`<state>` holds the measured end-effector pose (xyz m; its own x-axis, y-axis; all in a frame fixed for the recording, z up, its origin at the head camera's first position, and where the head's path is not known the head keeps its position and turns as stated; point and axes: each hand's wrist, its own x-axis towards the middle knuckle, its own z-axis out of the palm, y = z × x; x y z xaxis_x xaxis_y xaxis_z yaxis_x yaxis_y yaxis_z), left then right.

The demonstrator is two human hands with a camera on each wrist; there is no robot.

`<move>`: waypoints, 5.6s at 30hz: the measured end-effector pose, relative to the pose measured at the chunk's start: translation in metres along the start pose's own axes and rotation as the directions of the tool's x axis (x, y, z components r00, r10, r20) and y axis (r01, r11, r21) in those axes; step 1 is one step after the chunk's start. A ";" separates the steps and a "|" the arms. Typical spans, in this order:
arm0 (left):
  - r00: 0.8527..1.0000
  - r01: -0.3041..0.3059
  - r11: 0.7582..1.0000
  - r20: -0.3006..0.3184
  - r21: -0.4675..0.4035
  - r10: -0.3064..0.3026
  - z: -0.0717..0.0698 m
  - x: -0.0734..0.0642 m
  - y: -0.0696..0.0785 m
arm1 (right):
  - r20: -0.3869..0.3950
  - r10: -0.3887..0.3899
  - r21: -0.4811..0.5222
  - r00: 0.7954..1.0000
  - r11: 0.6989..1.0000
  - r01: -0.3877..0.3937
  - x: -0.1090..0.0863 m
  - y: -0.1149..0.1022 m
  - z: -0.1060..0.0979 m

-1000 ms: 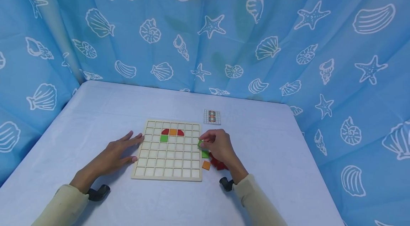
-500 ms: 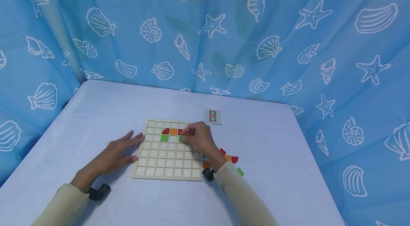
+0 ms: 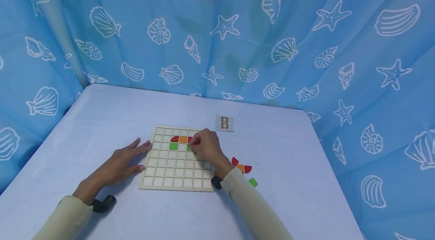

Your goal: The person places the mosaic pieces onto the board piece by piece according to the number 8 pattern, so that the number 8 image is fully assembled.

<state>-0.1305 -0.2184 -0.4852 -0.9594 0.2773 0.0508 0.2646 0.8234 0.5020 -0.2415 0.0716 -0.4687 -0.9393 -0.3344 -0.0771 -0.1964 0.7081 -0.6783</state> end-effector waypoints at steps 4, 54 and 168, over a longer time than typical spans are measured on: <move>1.000 -0.002 1.000 -0.003 0.002 0.002 0.000 0.000 0.000 | 0.004 0.006 0.050 1.000 0.999 -0.006 -0.005 0.002 -0.002; 1.000 -0.004 1.000 0.003 0.002 0.004 0.000 -0.001 0.002 | -0.098 0.274 0.018 0.957 0.962 -0.274 -0.082 0.099 -0.073; 1.000 0.002 1.000 0.005 -0.012 -0.002 -0.003 0.000 0.003 | -0.090 0.289 0.110 0.953 0.954 -0.279 -0.091 0.088 -0.071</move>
<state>-0.1294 -0.2171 -0.4809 -0.9596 0.2777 0.0456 0.2611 0.8180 0.5125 -0.1933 0.2085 -0.4695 -0.9773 -0.0578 -0.2037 0.1057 0.7003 -0.7059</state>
